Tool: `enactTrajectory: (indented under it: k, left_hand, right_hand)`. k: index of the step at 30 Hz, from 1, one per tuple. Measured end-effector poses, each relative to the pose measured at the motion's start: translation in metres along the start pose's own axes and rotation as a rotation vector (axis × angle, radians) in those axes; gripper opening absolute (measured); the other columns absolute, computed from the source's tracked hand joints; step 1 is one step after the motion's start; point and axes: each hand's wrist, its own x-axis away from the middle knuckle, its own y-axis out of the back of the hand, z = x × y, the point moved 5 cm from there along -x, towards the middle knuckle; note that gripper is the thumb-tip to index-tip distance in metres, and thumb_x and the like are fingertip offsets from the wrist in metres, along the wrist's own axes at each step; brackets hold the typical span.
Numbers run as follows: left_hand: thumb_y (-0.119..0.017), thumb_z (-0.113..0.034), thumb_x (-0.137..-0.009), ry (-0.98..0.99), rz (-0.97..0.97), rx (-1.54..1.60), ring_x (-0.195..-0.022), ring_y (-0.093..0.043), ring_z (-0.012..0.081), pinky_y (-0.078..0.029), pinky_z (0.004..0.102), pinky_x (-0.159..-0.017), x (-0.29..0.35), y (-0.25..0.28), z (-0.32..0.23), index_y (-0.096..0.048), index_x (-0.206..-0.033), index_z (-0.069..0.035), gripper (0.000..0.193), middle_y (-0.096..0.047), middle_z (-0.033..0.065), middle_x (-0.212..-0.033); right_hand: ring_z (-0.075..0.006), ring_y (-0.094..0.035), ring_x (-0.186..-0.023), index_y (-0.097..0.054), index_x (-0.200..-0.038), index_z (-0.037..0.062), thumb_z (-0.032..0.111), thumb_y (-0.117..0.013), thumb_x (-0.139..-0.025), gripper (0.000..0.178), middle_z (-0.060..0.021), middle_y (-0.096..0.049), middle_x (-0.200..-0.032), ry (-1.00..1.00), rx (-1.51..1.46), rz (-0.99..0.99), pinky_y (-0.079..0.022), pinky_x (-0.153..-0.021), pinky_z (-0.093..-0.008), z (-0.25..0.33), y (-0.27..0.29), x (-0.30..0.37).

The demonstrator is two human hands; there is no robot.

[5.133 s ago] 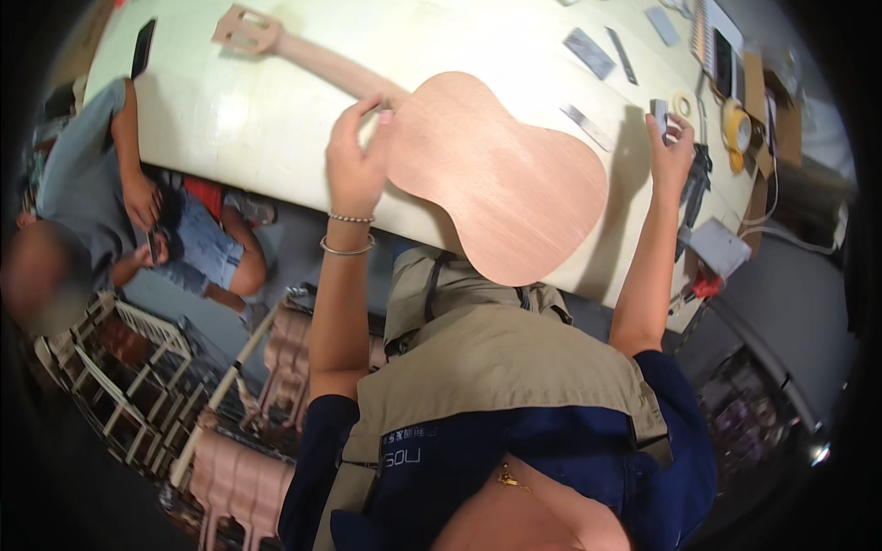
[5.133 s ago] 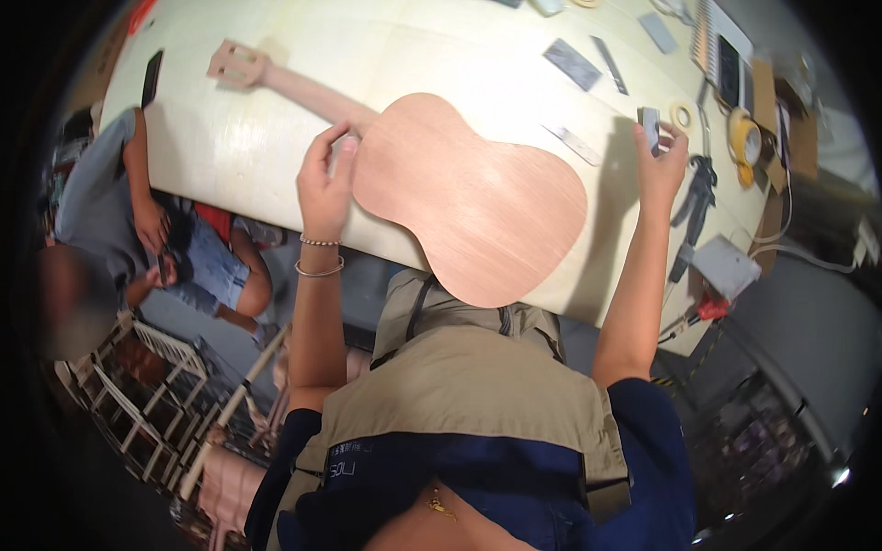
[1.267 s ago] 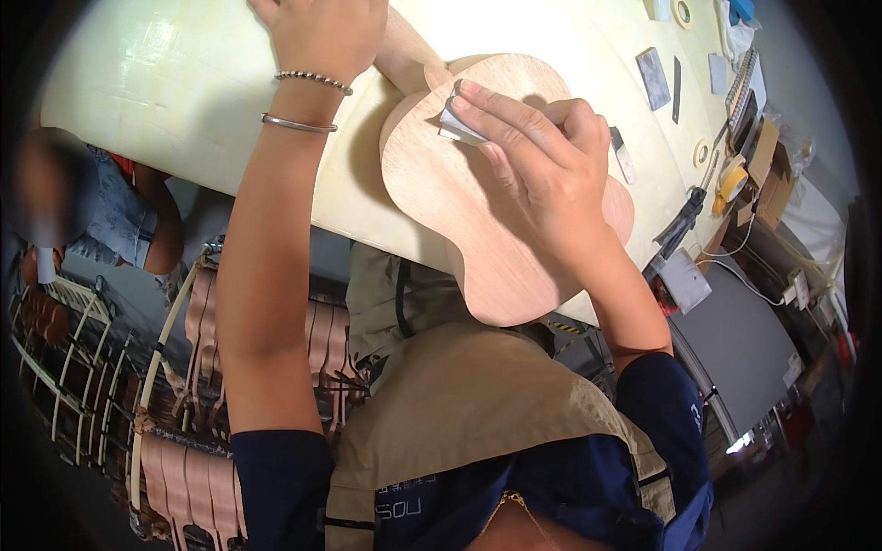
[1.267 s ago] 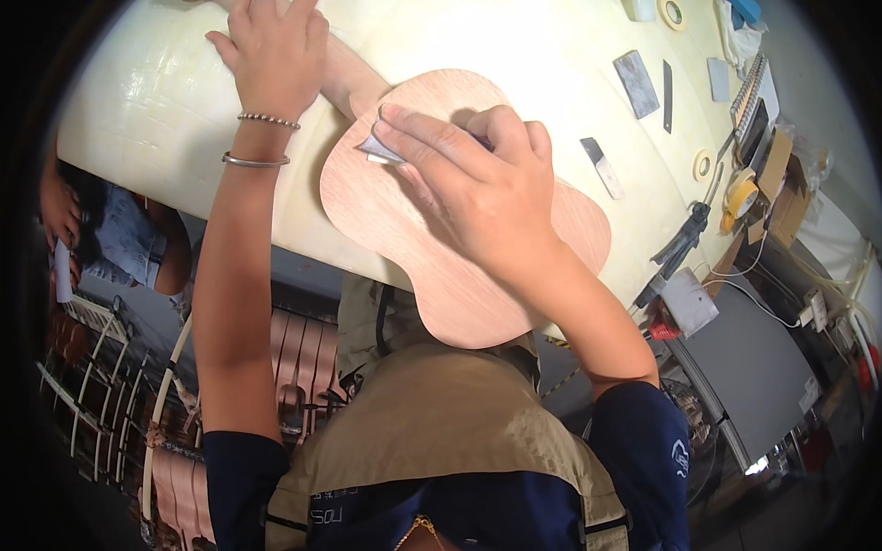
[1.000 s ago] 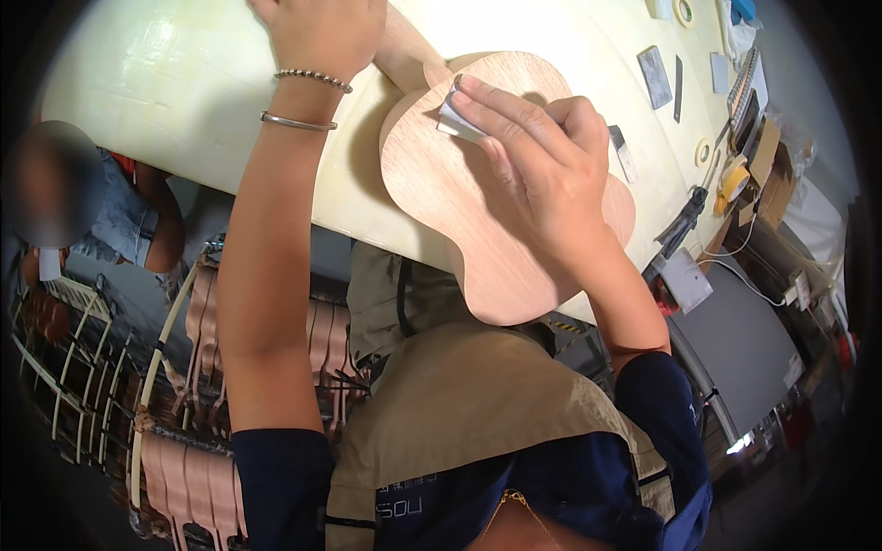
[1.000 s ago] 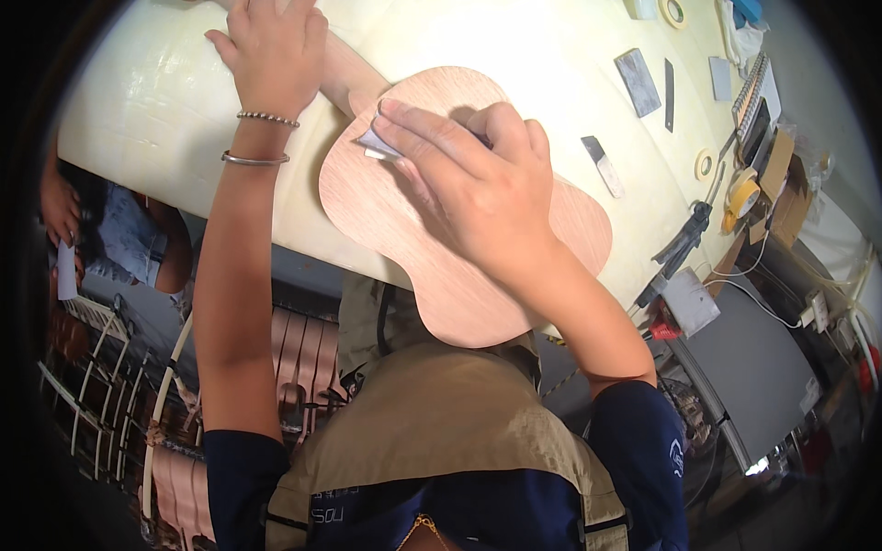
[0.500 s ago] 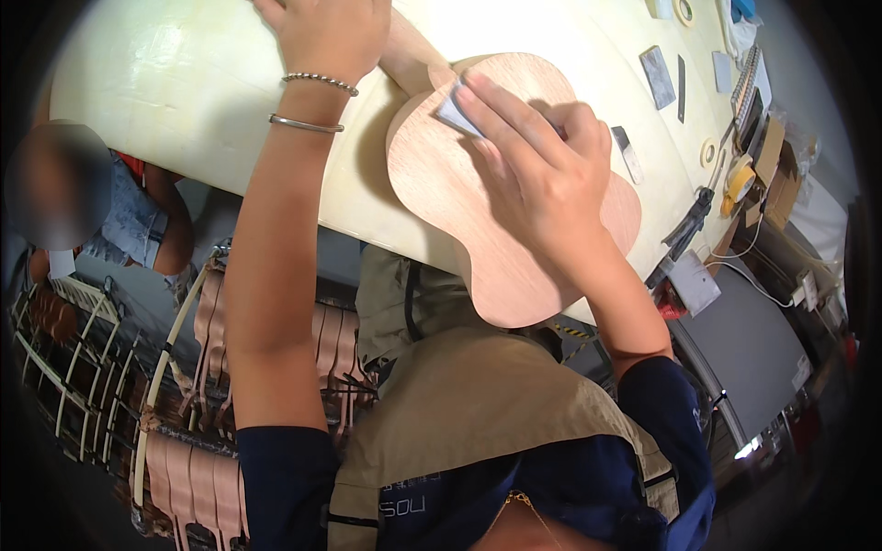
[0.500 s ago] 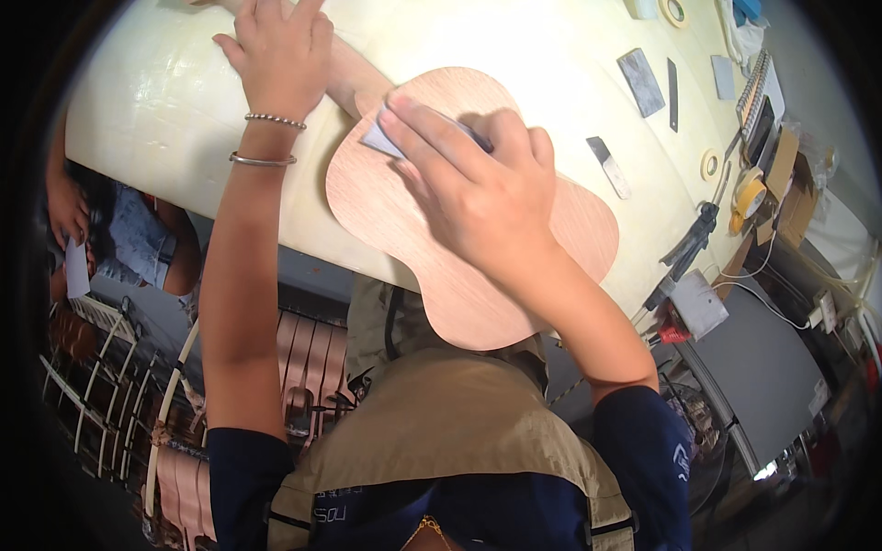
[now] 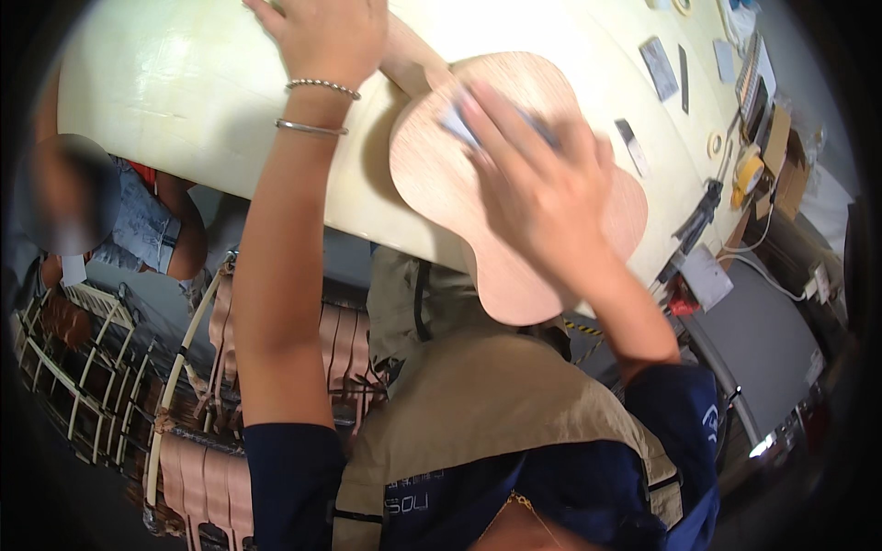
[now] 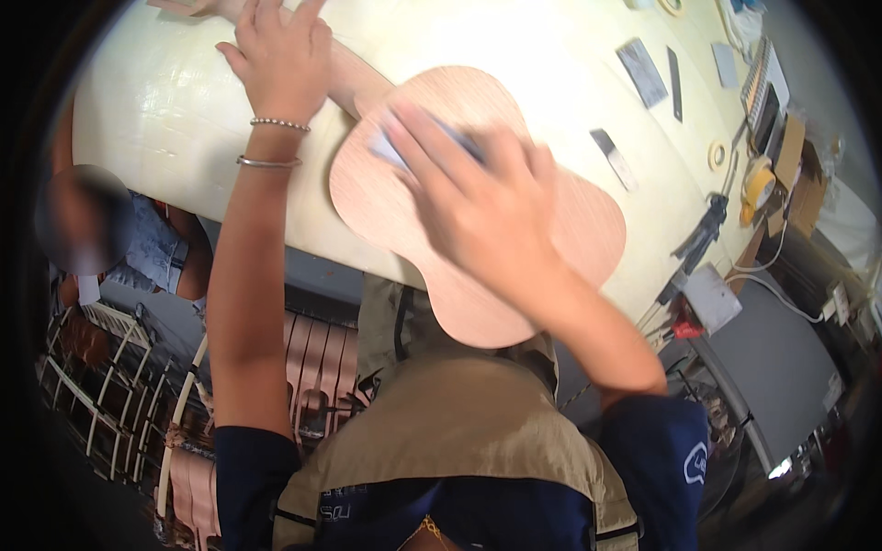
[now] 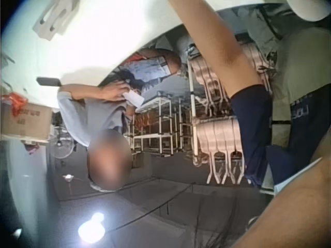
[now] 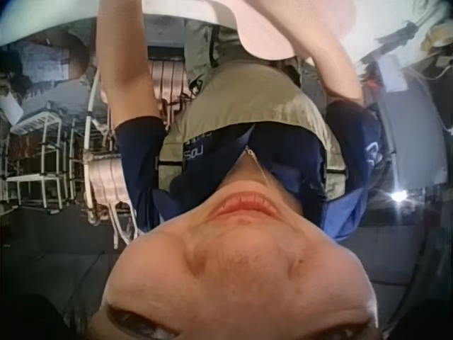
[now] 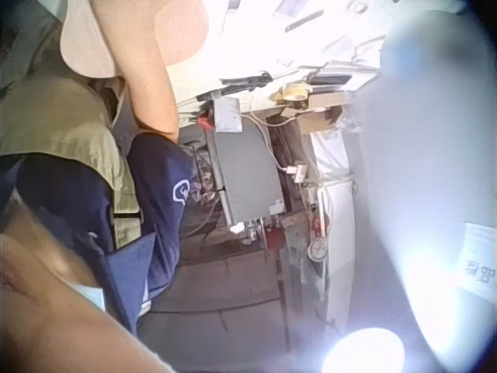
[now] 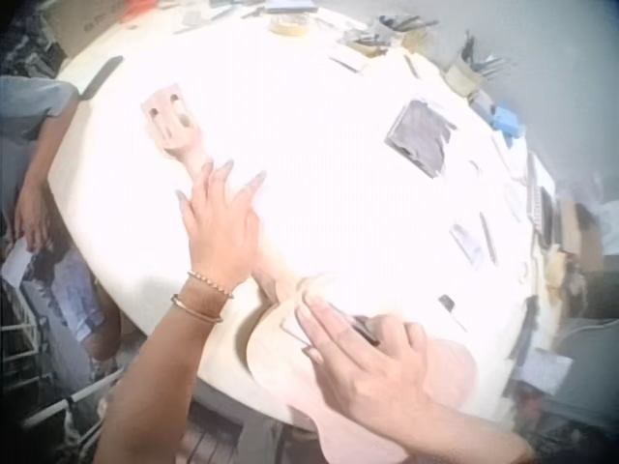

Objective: The person sands the body and neck of an unfinished acoustic guitar using sandpaper and applies glue to the neck joint. The guitar is repeatedly turned and inspected during the process.

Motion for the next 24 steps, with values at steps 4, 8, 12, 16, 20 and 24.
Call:
enactTrajectory:
  k: [4, 8, 12, 16, 20, 24]
  left_hand:
    - [-0.050, -0.013, -0.081, 0.023, 0.010, -0.041, -0.132, -0.025, 0.0318, -0.018, 0.0558, -0.106, -0.001, 0.001, -0.004, -0.044, -0.130, -0.010, 0.049, -0.037, 0.0185, -0.133]
    - [-0.062, -0.059, -0.071, 0.363, -0.189, -0.186, -0.134, -0.023, 0.0375, -0.012, 0.0580, -0.107, 0.002, -0.019, 0.027, -0.039, -0.132, 0.003, 0.090, -0.033, 0.0242, -0.139]
    - [-0.059, -0.062, -0.069, 0.619, 0.102, -0.082, -0.138, -0.009, 0.0394, -0.008, 0.0557, -0.108, -0.010, -0.018, 0.041, -0.025, -0.136, 0.008, 0.104, -0.017, 0.0284, -0.145]
    - [-0.073, -0.036, -0.064, 0.683, 0.042, 0.210, -0.131, -0.028, 0.0365, -0.016, 0.0536, -0.108, -0.013, -0.013, 0.050, -0.030, -0.133, 0.005, 0.092, -0.032, 0.0272, -0.136]
    - [-0.060, 0.001, -0.076, 0.813, -0.295, 1.488, -0.115, -0.049, 0.0360, -0.042, 0.0464, -0.097, 0.000, 0.051, 0.012, -0.005, -0.140, -0.006, 0.084, -0.039, 0.0251, -0.128]
    - [-0.051, -0.005, -0.087, 0.667, 0.143, 1.984, -0.115, -0.048, 0.0371, -0.045, 0.0469, -0.094, -0.004, 0.083, 0.001, -0.014, -0.139, -0.008, 0.064, -0.038, 0.0263, -0.129]
  right_hand:
    - [-0.0169, -0.051, -0.070, -0.066, -0.107, 0.0194, 0.018, -0.071, -0.070, 0.037, 0.0027, -0.065, -0.110, -0.126, -0.133, -0.187, -0.037, -0.070, -0.0285, -0.054, -0.010, -0.033]
    - [-0.0267, -0.053, -0.102, -0.051, -0.128, 0.0170, 0.027, -0.057, -0.086, 0.044, -0.0074, -0.055, -0.126, -0.433, 0.224, -0.185, -0.034, -0.091, -0.0382, -0.169, 0.027, 0.054]
    - [-0.0323, -0.032, -0.130, -0.037, -0.137, 0.0042, 0.038, -0.039, -0.094, 0.054, -0.0186, -0.031, -0.144, -0.759, 0.033, -0.112, -0.019, -0.107, -0.0410, -0.162, 0.036, 0.181]
    - [-0.0307, -0.029, -0.132, -0.034, -0.136, -0.0032, 0.044, -0.027, -0.097, 0.061, -0.0212, -0.031, -0.142, -0.989, -0.703, -0.220, -0.019, -0.108, -0.0386, -0.043, 0.004, 0.251]
    - [-0.0260, -0.032, -0.130, -0.027, -0.138, -0.0013, 0.054, -0.023, -0.095, 0.071, -0.0153, -0.036, -0.140, -1.355, -1.276, -0.474, -0.026, -0.107, -0.0357, 0.001, -0.022, 0.256]
    - [-0.0231, -0.038, -0.126, -0.026, -0.138, -0.0006, 0.056, -0.023, -0.094, 0.072, -0.0138, -0.037, -0.138, -1.234, -1.783, -0.926, -0.031, -0.105, -0.0353, 0.010, 0.005, 0.209]
